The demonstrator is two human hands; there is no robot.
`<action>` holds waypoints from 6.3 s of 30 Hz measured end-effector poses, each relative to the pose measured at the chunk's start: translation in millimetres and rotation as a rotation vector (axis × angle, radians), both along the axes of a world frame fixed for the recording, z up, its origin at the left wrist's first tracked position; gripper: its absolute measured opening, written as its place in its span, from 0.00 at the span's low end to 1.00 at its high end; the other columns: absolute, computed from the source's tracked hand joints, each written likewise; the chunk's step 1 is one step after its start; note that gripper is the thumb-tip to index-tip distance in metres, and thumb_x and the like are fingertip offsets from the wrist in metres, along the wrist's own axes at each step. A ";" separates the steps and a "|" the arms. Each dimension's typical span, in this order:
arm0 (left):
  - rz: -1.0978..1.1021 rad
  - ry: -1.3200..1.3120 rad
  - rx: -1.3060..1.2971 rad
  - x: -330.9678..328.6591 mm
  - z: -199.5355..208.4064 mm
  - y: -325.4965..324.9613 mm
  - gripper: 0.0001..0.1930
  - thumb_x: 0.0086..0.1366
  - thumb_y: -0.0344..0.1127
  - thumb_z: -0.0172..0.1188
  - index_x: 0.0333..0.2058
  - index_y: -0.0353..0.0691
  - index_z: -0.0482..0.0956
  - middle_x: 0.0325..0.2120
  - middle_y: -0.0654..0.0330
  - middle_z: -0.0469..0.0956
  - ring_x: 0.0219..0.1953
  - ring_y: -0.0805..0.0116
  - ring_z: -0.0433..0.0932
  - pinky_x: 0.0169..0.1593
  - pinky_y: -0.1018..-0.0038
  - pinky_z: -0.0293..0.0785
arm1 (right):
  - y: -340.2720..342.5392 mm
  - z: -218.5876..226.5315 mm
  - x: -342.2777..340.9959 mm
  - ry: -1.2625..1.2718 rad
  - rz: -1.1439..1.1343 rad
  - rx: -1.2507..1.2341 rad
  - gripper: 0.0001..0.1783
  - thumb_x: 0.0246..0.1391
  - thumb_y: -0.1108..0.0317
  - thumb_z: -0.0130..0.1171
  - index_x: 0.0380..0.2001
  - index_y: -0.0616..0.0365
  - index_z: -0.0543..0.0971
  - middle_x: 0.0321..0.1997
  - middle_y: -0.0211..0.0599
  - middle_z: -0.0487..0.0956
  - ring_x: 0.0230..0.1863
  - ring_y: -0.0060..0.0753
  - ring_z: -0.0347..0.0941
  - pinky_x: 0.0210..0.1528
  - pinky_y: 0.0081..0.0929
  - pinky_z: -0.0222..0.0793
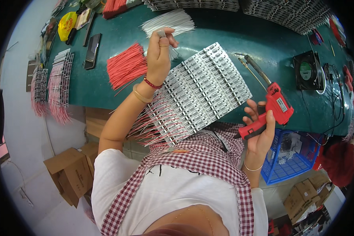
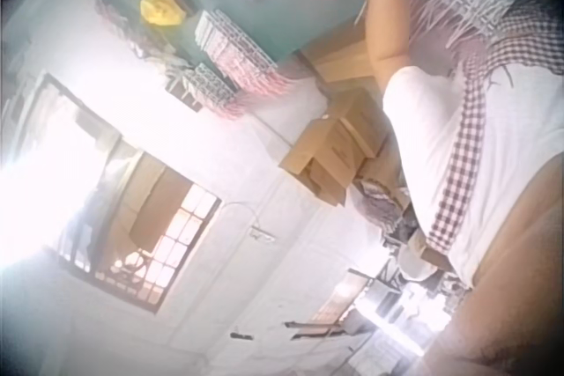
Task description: The person uses a soldering iron to attach red and white wires to a white plastic grid. They repeatedly pick up individual wires, place them into the grid slots, and apply the soldering iron to secure them.
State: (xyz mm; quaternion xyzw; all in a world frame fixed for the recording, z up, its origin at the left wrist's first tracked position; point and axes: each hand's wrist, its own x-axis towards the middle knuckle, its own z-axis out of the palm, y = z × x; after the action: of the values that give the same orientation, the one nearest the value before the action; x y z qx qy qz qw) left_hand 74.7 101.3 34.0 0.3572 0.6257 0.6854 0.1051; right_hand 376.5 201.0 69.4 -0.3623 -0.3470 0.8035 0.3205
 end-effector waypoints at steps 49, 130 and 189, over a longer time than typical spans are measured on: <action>-0.021 0.899 -0.527 13.9 -3.6 -72.0 0.15 0.45 0.21 0.58 0.35 0.37 0.79 0.24 0.60 0.71 0.28 0.63 0.71 0.31 0.71 0.70 | -32.6 15.5 -30.5 -0.222 0.251 0.285 0.23 0.60 0.57 0.52 0.46 0.69 0.70 0.18 0.37 0.73 0.14 0.21 0.65 0.17 0.17 0.61; -0.075 0.890 -0.535 27.3 -8.8 -72.5 0.16 0.44 0.21 0.56 0.37 0.32 0.79 0.25 0.59 0.69 0.28 0.64 0.68 0.32 0.71 0.67 | -58.4 17.4 -42.4 -0.533 0.392 0.316 0.04 0.55 0.73 0.57 0.28 0.63 0.76 0.22 0.31 0.75 0.20 0.18 0.68 0.23 0.18 0.64; -0.127 0.850 -0.537 35.2 -6.6 -70.1 0.15 0.47 0.23 0.57 0.36 0.34 0.79 0.26 0.60 0.70 0.29 0.64 0.69 0.33 0.70 0.65 | -64.1 5.3 -14.2 -0.484 0.486 0.403 0.12 0.58 0.64 0.56 0.36 0.63 0.73 0.24 0.30 0.73 0.22 0.18 0.67 0.25 0.19 0.63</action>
State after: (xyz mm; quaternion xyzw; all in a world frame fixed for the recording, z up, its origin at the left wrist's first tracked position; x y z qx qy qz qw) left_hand 109.9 31.2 27.4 0.6023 0.7444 0.2868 -0.0292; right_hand 362.3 136.9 74.7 -0.3785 -0.6390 0.6629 0.0947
